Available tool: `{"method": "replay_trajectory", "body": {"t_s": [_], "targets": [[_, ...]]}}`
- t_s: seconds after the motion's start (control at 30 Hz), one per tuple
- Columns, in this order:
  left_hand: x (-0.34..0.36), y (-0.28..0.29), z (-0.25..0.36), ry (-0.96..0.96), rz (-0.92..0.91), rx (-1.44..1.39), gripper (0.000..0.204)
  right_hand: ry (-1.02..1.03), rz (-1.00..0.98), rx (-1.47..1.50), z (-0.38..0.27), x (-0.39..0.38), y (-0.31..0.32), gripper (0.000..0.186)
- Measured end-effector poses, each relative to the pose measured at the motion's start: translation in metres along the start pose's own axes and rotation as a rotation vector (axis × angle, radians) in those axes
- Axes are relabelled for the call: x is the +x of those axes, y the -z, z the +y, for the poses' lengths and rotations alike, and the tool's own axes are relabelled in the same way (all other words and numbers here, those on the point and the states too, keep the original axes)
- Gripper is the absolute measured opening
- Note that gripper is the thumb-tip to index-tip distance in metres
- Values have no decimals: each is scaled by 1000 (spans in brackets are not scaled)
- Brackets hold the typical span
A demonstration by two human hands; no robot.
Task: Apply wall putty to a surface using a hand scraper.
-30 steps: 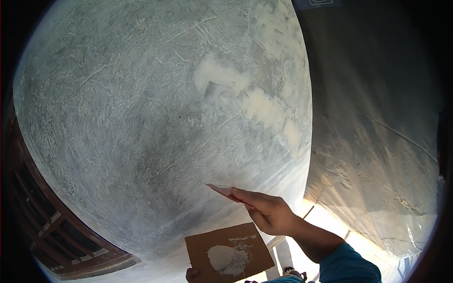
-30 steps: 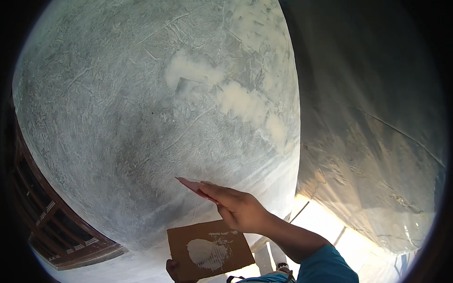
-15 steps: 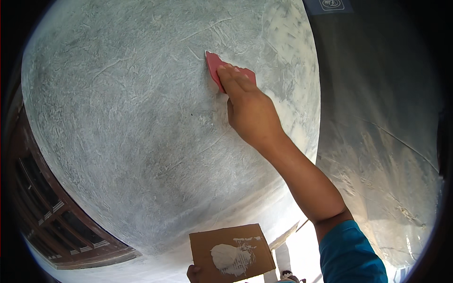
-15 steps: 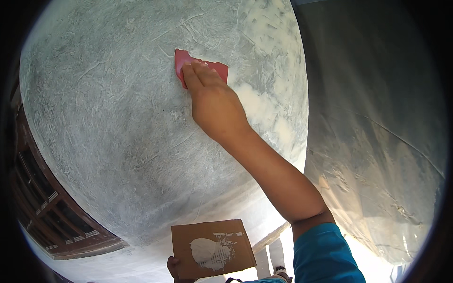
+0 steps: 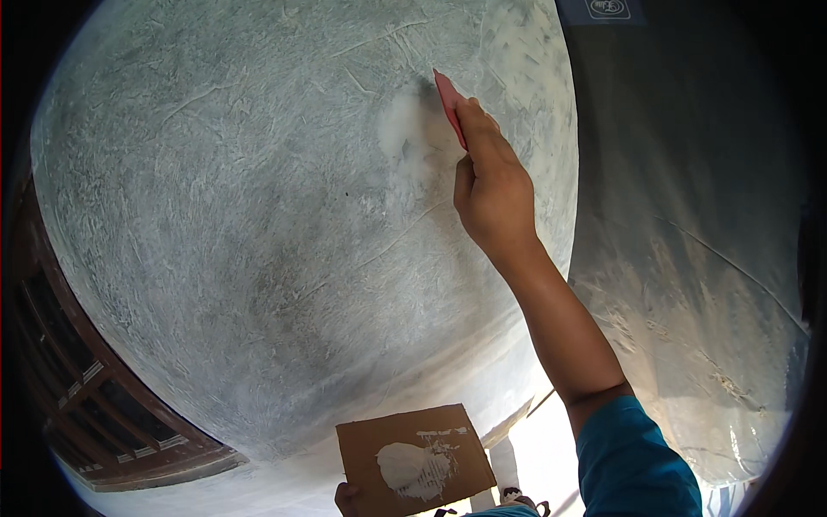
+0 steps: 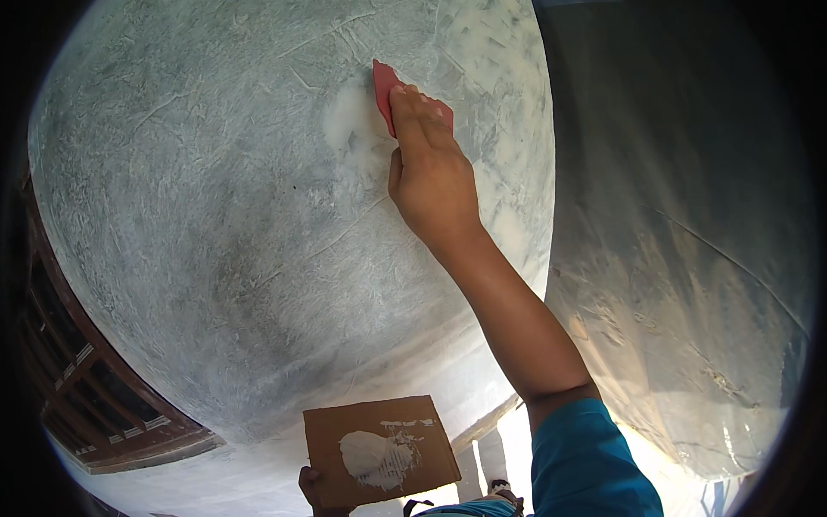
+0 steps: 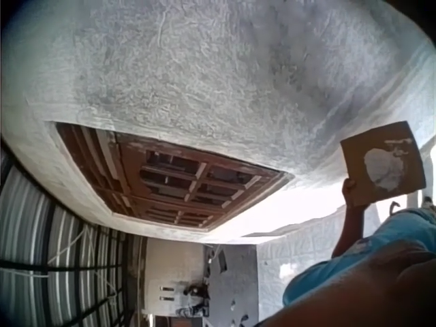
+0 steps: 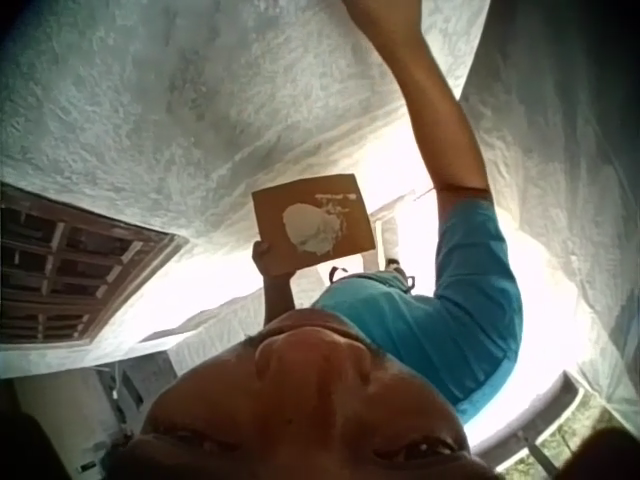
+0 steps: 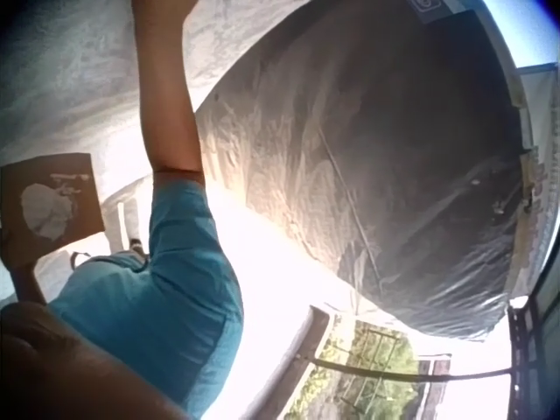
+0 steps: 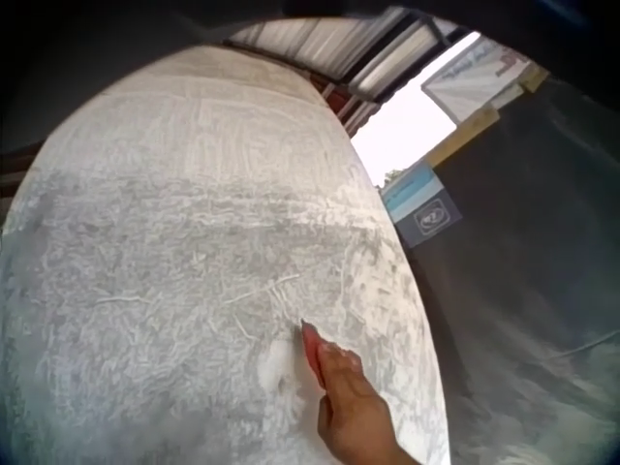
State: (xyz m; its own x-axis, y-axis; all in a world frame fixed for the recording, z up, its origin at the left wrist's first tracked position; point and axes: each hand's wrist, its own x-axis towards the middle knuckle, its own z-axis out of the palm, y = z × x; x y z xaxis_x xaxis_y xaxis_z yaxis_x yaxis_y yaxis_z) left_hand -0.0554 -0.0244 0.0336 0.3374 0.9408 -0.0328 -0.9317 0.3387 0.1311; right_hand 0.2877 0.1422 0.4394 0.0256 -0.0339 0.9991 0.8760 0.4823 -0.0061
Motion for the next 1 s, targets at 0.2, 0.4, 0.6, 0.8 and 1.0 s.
{"method": "replay_trajectory", "body": {"t_s": [0.2,0.4,0.6,0.8,1.0], "targets": [[4,-18,-9,-83,291,141,63,63,-206,36,-38,-67,-52,60],[8,-23,-6,-11,-138,168,66,129,-395,329,-96,-122,2,54],[-1,-14,0,-50,-10,168,71,12,27,124,-33,-11,10,61],[-6,-57,-19,-13,-157,201,67,52,-183,6,-33,-27,-33,55],[-9,4,-3,-205,389,144,66,109,-378,278,-87,-113,23,56]]}}
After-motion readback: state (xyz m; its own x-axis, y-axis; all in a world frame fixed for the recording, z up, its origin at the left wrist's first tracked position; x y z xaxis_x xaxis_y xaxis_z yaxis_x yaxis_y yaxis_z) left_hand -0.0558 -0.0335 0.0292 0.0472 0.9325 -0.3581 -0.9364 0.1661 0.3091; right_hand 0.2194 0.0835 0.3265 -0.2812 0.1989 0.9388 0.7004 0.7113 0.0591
